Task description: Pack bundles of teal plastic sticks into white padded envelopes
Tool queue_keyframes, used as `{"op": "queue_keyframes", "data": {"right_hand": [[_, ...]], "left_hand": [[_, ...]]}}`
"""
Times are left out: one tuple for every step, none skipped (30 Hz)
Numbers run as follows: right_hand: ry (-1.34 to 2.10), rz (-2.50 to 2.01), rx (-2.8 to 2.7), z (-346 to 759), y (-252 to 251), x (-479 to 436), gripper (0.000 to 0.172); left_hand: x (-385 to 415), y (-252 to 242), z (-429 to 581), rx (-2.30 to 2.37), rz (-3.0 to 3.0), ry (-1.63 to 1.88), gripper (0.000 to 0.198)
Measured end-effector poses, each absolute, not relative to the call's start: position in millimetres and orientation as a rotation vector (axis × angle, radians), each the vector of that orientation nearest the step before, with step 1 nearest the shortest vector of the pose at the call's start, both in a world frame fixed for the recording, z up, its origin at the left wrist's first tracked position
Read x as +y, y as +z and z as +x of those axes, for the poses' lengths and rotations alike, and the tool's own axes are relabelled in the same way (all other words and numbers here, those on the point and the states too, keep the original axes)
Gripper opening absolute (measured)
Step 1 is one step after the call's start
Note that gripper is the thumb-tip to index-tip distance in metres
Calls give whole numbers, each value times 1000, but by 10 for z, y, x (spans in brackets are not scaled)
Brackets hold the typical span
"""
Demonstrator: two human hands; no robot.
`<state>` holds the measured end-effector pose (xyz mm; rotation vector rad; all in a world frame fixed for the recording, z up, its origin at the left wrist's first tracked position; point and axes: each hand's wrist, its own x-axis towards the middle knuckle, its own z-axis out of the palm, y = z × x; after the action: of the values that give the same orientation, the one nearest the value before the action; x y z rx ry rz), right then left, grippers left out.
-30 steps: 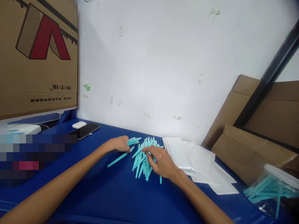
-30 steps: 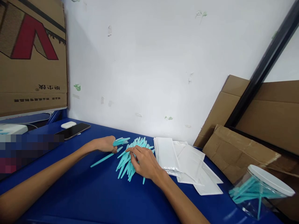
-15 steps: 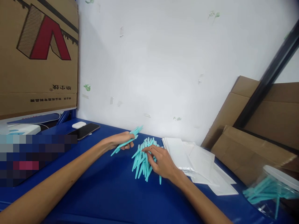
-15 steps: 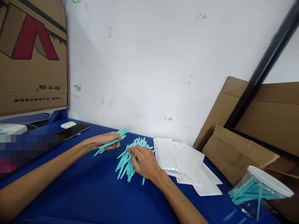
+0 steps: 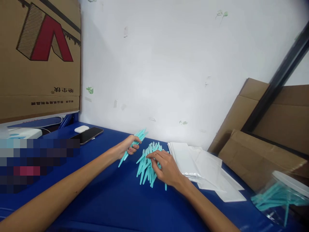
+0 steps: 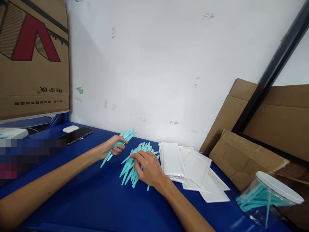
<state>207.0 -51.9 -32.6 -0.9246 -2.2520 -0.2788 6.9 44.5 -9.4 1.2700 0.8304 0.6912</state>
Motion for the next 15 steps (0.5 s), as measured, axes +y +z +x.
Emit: {"op": "queue_keyframes", "data": {"right_hand": [[-283, -929, -2244, 2072, -325, -518, 26], [-288, -937, -2229, 2073, -323, -517, 26], [-295, -945, -2209, 2076, -321, -517, 26], [-303, -953, -2187, 2078, -319, -517, 25], [-312, -958, -2166, 2081, -317, -518, 25], [-320, -961, -2149, 2084, -314, -518, 24], [-326, -962, -2138, 2086, -311, -519, 24], [-328, -963, -2132, 2087, -309, -520, 23], [-327, -966, -2132, 2087, -308, -521, 23], [-324, -970, -2135, 2086, -307, -522, 23], [-320, -974, -2141, 2083, -307, -524, 23], [-316, -978, -2146, 2079, -308, -526, 24], [-313, -978, -2151, 2074, -309, -527, 24], [-311, -977, -2156, 2069, -310, -528, 24], [-311, -976, -2159, 2065, -311, -530, 24]], "left_hand": [[432, -93, 79, 832, 1288, 728, 21], [410, -89, 95, 837, 1322, 768, 26], [383, -84, 116, 851, 1372, 818, 32], [355, -81, 142, 869, 1432, 876, 37], [330, -82, 171, 889, 1494, 944, 40], [311, -90, 199, 907, 1547, 1016, 41], [300, -106, 225, 922, 1586, 1091, 41], [297, -130, 246, 928, 1610, 1165, 40], [300, -159, 262, 929, 1630, 1233, 40], [307, -193, 273, 928, 1652, 1292, 40], [314, -229, 280, 932, 1674, 1346, 40], [321, -265, 284, 934, 1699, 1387, 41], [325, -299, 287, 936, 1721, 1419, 41], [326, -330, 291, 940, 1737, 1438, 40], [324, -358, 296, 945, 1750, 1447, 40]]}}
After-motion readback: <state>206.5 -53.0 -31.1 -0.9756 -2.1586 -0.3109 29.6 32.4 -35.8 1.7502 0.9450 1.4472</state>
